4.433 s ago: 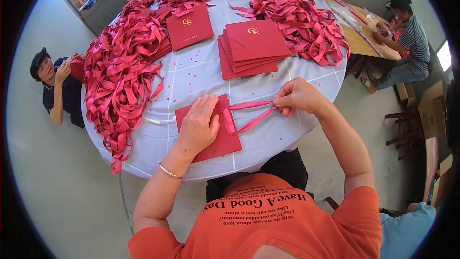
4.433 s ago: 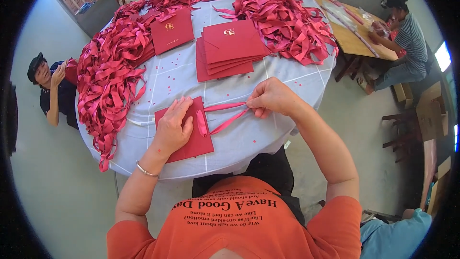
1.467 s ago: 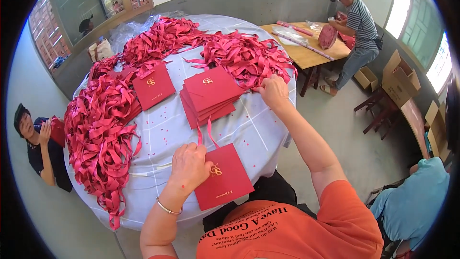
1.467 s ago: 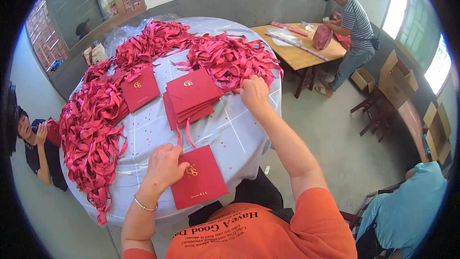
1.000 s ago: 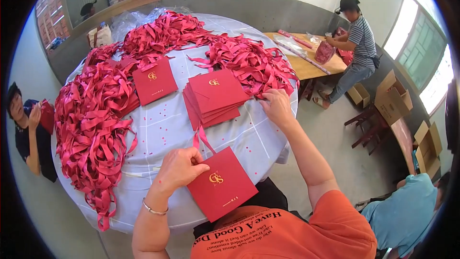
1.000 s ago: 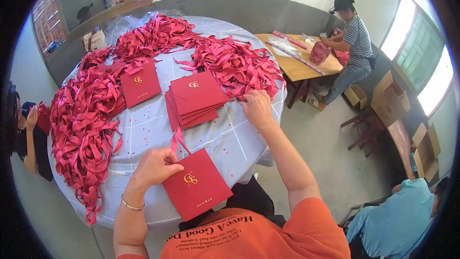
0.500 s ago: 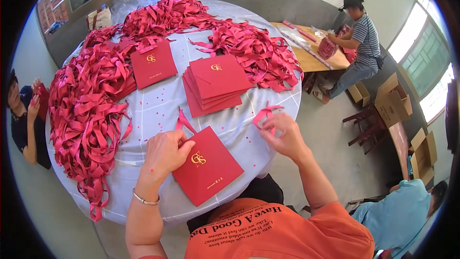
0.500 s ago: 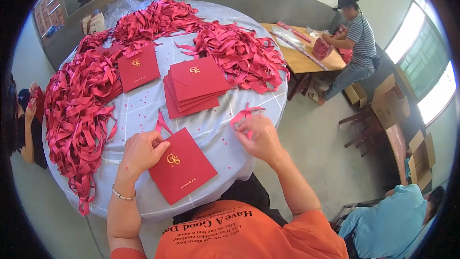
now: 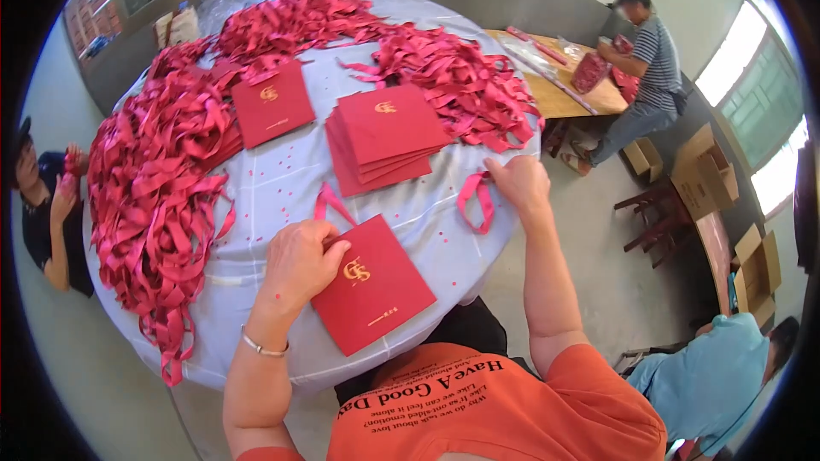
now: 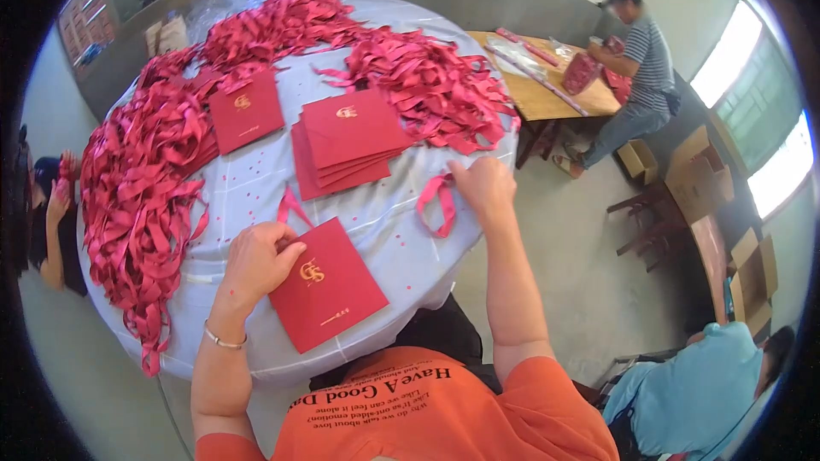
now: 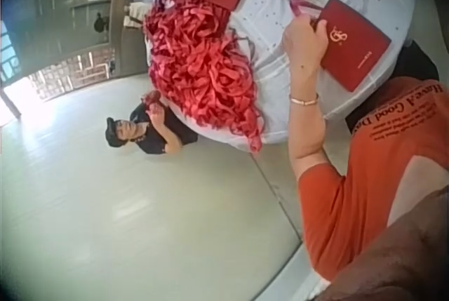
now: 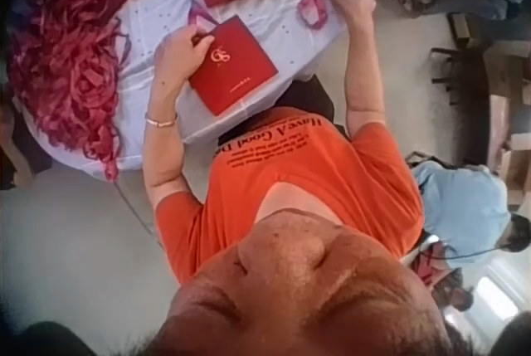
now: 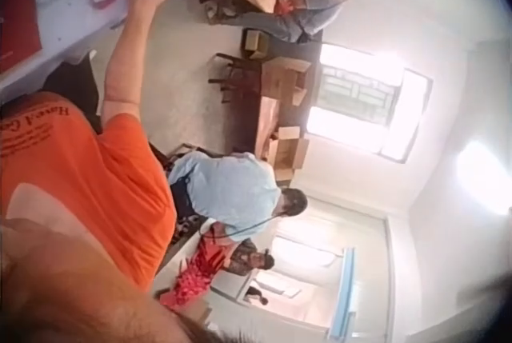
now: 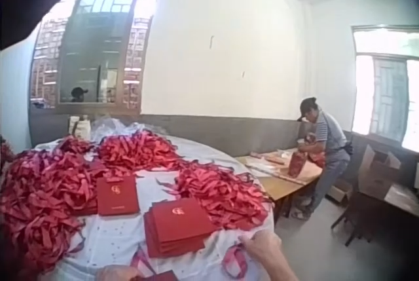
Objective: The person attaches ribbon handles to red gift bags by threading ribbon strips through slits in the bags and pressing them into place by hand.
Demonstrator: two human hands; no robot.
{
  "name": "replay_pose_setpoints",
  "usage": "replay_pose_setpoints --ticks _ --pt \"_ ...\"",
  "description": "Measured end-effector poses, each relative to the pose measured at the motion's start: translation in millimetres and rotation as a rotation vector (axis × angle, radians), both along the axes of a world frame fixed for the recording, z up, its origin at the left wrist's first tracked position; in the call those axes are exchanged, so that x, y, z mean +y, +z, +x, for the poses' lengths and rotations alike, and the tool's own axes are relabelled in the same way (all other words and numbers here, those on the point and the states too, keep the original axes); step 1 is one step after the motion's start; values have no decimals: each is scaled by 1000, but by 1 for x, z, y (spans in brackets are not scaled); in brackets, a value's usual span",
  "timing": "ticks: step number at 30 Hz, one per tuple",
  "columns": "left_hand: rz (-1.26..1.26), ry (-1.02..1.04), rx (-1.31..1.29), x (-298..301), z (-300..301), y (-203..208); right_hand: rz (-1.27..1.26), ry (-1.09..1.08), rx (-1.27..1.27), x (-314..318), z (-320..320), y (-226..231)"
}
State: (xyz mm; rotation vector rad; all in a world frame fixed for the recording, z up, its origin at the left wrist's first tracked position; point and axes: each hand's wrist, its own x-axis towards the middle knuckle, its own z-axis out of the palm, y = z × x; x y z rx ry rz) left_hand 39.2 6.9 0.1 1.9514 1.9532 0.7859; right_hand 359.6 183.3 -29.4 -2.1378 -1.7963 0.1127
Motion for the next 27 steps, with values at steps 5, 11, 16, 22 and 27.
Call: replay_pose_setpoints --ticks 5,11,16,22,27 --pt "39 -42 -76 5 -2 -5 269 186 532 -7 2 -5" --pt "97 -117 -205 4 3 -11 57 577 1053 -73 -53 20" --pt "40 -137 -236 3 9 -11 -200 773 1050 -125 -93 11" --pt "90 -221 -175 3 10 -17 57 996 798 -137 -103 -13" --pt "-119 -193 -512 6 8 -23 124 1026 752 -138 -103 -18"
